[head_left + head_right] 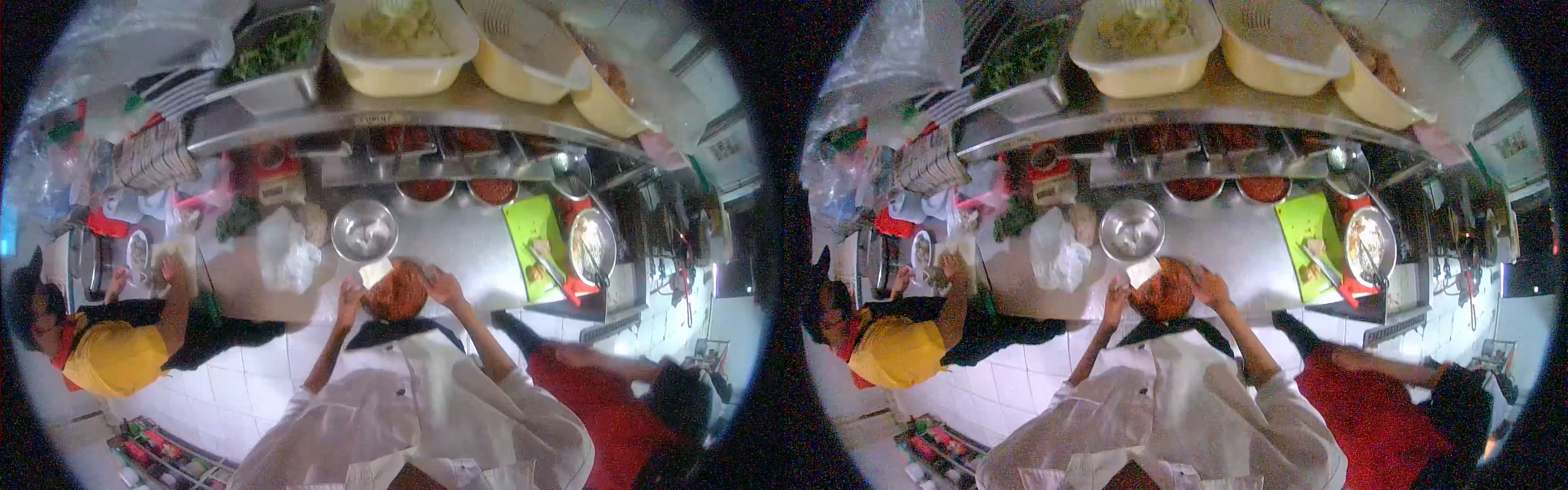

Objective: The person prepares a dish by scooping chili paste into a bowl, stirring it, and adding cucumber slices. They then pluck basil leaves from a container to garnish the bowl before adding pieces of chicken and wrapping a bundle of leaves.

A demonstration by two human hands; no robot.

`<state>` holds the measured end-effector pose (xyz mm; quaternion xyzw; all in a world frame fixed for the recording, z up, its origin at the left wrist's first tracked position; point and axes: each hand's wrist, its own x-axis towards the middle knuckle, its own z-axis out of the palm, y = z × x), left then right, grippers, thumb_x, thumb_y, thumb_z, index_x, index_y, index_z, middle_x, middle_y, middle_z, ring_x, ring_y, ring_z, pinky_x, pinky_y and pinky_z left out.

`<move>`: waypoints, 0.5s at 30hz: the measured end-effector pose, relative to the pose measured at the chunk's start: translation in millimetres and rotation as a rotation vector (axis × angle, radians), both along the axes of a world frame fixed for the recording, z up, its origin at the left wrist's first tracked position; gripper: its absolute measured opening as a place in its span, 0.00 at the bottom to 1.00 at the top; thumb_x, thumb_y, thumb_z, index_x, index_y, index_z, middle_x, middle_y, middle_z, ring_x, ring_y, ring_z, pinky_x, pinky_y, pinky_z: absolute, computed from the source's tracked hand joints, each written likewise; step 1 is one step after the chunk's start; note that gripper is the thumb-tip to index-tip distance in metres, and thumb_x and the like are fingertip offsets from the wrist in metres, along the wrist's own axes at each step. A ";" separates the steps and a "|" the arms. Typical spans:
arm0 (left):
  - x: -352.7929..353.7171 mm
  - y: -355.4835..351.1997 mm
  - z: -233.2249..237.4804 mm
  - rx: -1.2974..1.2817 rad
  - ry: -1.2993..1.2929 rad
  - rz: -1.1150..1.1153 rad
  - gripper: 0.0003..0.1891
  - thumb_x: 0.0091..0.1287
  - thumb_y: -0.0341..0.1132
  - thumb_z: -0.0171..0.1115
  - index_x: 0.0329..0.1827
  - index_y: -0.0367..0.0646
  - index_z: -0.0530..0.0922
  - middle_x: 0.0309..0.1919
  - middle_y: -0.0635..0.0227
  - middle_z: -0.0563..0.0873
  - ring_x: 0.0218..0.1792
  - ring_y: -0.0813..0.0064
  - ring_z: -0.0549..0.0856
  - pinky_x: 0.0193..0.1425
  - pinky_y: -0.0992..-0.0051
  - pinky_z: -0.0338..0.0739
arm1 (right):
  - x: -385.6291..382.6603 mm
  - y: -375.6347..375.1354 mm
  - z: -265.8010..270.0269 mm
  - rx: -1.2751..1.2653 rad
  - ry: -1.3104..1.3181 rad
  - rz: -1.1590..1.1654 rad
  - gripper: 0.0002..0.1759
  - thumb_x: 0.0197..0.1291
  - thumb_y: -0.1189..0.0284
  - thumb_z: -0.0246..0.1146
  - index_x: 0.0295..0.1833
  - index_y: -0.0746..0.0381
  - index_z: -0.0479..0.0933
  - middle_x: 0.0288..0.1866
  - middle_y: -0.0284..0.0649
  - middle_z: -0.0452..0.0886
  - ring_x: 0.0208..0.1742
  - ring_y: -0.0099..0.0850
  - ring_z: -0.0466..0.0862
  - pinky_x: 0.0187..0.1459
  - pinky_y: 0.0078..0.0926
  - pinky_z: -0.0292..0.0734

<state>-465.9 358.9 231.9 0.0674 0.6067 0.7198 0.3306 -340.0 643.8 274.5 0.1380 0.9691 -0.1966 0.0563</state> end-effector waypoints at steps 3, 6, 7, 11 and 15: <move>-1.9 15.8 20.4 -0.020 -0.091 0.078 0.28 0.78 0.45 0.51 0.76 0.43 0.59 0.65 0.58 0.76 0.63 0.65 0.77 0.65 0.64 0.73 | 20.6 57.4 31.0 -0.093 -0.513 0.276 0.33 0.64 0.48 0.59 0.65 0.59 0.73 0.54 0.49 0.84 0.50 0.47 0.85 0.57 0.40 0.78; -8.4 9.8 -13.1 -0.098 0.079 -0.009 0.16 0.75 0.38 0.54 0.59 0.39 0.79 0.61 0.57 0.78 0.64 0.64 0.76 0.66 0.67 0.74 | -28.5 77.7 262.2 -0.432 -0.309 0.147 0.23 0.63 0.55 0.66 0.55 0.61 0.81 0.49 0.43 0.86 0.46 0.34 0.86 0.52 0.34 0.80; -2.6 18.2 38.0 -0.089 -0.176 0.007 0.16 0.74 0.37 0.56 0.60 0.38 0.78 0.60 0.58 0.78 0.63 0.65 0.76 0.66 0.68 0.74 | -40.4 83.0 303.7 -0.478 -0.017 0.144 0.19 0.64 0.62 0.67 0.57 0.60 0.80 0.49 0.41 0.86 0.46 0.29 0.86 0.49 0.29 0.81; -5.1 2.2 -41.7 -0.287 0.700 -0.172 0.24 0.73 0.36 0.59 0.71 0.44 0.66 0.60 0.60 0.79 0.57 0.67 0.81 0.58 0.65 0.80 | -122.8 92.8 477.2 -0.229 0.750 0.066 0.13 0.64 0.69 0.64 0.52 0.59 0.80 0.35 0.38 0.87 0.34 0.33 0.86 0.39 0.34 0.81; 10.5 11.7 21.9 -0.005 0.019 -0.047 0.25 0.72 0.43 0.59 0.71 0.50 0.69 0.65 0.70 0.76 0.61 0.71 0.79 0.60 0.65 0.77 | -256.8 130.5 523.2 0.107 0.631 0.287 0.19 0.58 0.73 0.65 0.56 0.54 0.80 0.44 0.44 0.87 0.40 0.38 0.87 0.45 0.36 0.82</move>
